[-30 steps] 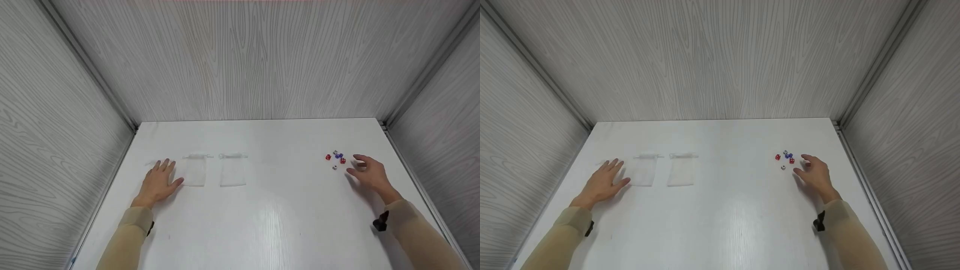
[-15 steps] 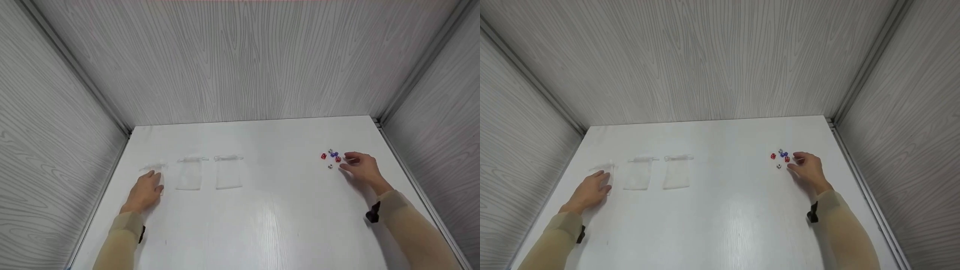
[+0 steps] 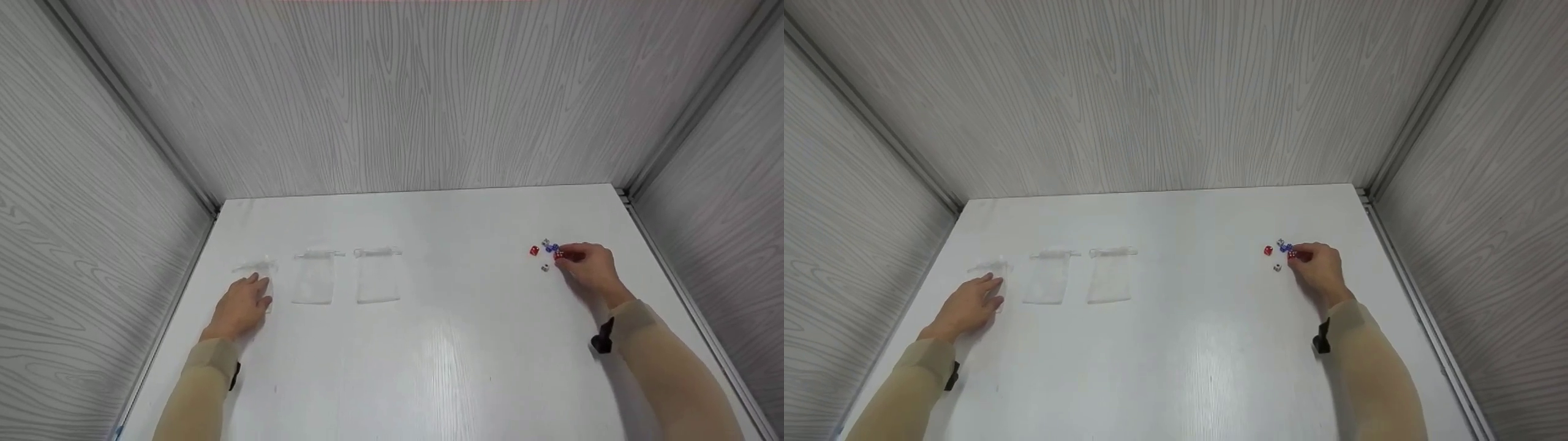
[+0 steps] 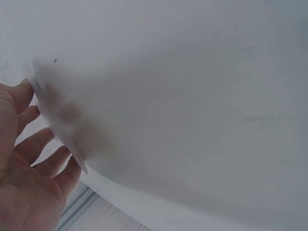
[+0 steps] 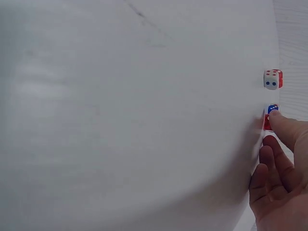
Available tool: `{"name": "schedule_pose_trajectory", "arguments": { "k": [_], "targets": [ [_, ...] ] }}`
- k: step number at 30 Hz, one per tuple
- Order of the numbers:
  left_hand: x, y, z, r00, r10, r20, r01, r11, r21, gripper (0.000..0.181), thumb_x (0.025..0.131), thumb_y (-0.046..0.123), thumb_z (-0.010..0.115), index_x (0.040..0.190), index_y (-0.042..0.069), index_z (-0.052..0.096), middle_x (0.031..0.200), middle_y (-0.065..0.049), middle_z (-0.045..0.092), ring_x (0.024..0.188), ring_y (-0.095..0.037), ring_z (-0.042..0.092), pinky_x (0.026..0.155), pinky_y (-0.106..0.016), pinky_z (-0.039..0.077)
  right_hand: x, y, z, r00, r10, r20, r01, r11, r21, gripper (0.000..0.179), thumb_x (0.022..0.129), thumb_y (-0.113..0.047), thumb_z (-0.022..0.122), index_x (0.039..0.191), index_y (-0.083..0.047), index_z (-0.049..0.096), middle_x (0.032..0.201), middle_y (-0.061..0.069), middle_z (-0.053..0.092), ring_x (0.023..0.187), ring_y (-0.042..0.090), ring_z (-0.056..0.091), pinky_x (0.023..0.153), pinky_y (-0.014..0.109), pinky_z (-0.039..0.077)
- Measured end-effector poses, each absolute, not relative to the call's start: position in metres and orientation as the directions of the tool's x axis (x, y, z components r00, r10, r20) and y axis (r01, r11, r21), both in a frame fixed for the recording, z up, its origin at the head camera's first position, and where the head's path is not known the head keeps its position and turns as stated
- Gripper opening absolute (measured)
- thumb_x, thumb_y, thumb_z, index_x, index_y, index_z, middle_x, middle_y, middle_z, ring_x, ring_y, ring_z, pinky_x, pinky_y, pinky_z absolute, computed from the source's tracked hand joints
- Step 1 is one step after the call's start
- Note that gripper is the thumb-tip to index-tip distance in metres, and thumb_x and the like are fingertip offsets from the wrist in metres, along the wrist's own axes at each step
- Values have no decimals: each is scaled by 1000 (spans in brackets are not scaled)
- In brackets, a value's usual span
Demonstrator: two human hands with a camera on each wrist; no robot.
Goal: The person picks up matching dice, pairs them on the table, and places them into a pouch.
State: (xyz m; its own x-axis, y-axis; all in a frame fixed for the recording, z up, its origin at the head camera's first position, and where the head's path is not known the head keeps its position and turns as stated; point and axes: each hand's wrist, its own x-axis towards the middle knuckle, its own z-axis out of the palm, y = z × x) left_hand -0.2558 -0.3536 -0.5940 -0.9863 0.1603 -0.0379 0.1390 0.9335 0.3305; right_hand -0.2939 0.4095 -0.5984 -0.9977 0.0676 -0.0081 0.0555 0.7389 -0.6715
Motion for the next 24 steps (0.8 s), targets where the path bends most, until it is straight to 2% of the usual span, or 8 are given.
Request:
{"name": "schedule_pose_trajectory", "arguments": {
  "k": [10, 16, 21, 24],
  "targets": [
    [-252, -354, -589, -986, 163, -49, 134, 923, 361, 51, 107, 20, 60, 152, -4, 52, 161, -34, 39, 147, -61, 33, 118, -74, 29, -293, 413, -602, -996, 81, 37, 34, 731, -681, 28, 101, -21, 74, 123, -4, 75, 116, 18, 73, 105, 32, 66, 87, 39, 52],
    [-254, -353, -590, -986, 165, -26, 147, 929, 338, 51, 106, 19, 62, 150, -4, 54, 159, -35, 42, 144, -60, 38, 116, -73, 33, -283, 399, -589, -988, 150, 18, 90, 678, -730, 33, 103, -29, 73, 128, -8, 74, 119, 14, 74, 108, 30, 66, 80, 22, 53],
    [-255, -355, -591, -986, 165, -25, 147, 931, 335, 51, 106, 20, 62, 150, -4, 54, 158, -34, 42, 145, -60, 38, 116, -73, 32, -281, 375, -577, -984, 110, 141, -33, 664, -747, 26, 100, -24, 77, 121, -8, 79, 112, 12, 78, 102, 26, 70, 70, 15, 52],
    [-255, -354, -590, -986, 163, -27, 144, 928, 343, 51, 106, 20, 62, 150, -4, 54, 158, -35, 42, 145, -60, 37, 116, -73, 32, -278, 357, -572, -975, 32, 220, -145, 660, -737, 20, 97, -19, 80, 115, -9, 81, 106, 10, 79, 96, 23, 72, 72, 13, 52]
  ]
}}
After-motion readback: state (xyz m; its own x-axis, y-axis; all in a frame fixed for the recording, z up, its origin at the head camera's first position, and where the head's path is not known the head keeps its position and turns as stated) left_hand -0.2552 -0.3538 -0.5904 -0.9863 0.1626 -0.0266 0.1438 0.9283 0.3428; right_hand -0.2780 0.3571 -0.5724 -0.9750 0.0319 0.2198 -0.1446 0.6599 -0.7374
